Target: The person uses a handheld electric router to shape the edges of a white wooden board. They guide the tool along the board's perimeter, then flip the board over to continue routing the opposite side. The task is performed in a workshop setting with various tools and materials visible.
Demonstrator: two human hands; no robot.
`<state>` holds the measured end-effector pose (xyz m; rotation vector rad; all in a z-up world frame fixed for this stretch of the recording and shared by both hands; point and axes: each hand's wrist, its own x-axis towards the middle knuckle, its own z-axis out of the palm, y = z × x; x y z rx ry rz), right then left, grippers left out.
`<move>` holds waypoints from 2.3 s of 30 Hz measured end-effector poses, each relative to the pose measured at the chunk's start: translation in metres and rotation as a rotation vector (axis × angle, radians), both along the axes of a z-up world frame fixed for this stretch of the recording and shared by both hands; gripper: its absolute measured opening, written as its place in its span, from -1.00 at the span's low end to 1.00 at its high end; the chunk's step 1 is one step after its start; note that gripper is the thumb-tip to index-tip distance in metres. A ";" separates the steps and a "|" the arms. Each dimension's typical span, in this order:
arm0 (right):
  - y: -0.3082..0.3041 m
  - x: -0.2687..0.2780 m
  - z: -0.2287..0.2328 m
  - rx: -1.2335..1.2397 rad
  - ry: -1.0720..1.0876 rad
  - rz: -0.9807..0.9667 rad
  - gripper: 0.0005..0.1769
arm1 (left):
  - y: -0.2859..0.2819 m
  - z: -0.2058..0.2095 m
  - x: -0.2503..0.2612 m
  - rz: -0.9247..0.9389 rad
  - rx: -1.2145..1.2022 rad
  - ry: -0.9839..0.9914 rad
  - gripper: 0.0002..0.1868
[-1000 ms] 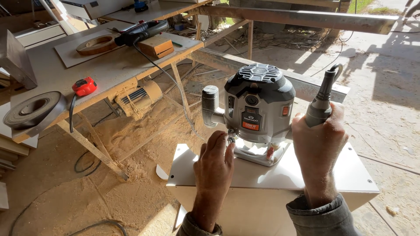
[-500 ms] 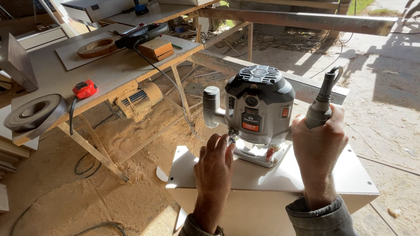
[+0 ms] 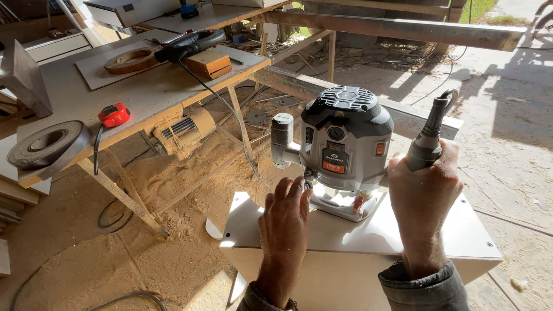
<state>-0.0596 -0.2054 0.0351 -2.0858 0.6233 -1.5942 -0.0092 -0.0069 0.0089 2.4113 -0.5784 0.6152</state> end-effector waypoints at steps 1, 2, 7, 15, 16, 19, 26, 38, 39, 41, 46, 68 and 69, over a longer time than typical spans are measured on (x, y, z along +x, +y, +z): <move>0.000 0.001 0.000 -0.001 -0.001 -0.001 -0.60 | 0.001 0.002 -0.001 -0.001 -0.001 -0.001 -0.64; 0.000 0.001 -0.001 0.002 -0.009 0.011 -0.60 | 0.002 0.004 -0.002 -0.010 -0.011 -0.003 -0.65; 0.000 0.001 -0.002 0.013 0.010 0.018 -0.63 | 0.004 -0.006 -0.001 -0.051 -0.080 -0.107 -0.65; 0.005 -0.001 0.003 0.064 0.024 0.117 -0.62 | 0.005 -0.008 -0.004 -0.140 -0.259 -0.041 -0.73; 0.005 -0.001 0.003 0.063 0.026 0.118 -0.62 | 0.006 -0.008 -0.004 -0.138 -0.261 -0.040 -0.73; 0.006 -0.002 0.001 0.092 0.025 0.178 -0.62 | 0.009 -0.010 -0.005 -0.143 -0.257 -0.102 -0.73; 0.011 -0.004 0.001 0.118 0.010 0.298 -0.65 | 0.017 -0.002 -0.012 -0.082 -0.219 -0.126 -0.74; 0.020 0.000 0.009 0.125 0.007 0.415 -0.78 | 0.030 -0.004 -0.011 -0.167 -0.254 -0.093 -0.80; 0.022 -0.001 0.013 0.131 0.026 0.393 -0.77 | 0.030 -0.003 -0.012 -0.174 -0.267 -0.148 -0.82; 0.022 0.000 0.010 0.121 0.020 0.396 -0.79 | 0.034 -0.003 -0.013 -0.189 -0.270 -0.157 -0.81; 0.026 0.003 0.008 0.106 0.034 0.391 -0.78 | 0.040 -0.005 -0.014 -0.192 -0.283 -0.049 -0.79; 0.012 -0.002 0.004 0.055 0.007 0.348 -0.72 | 0.035 -0.010 -0.011 -0.210 -0.226 -0.001 -0.71; 0.012 -0.002 0.005 0.074 0.011 0.347 -0.69 | 0.034 -0.011 -0.010 -0.213 -0.214 -0.029 -0.71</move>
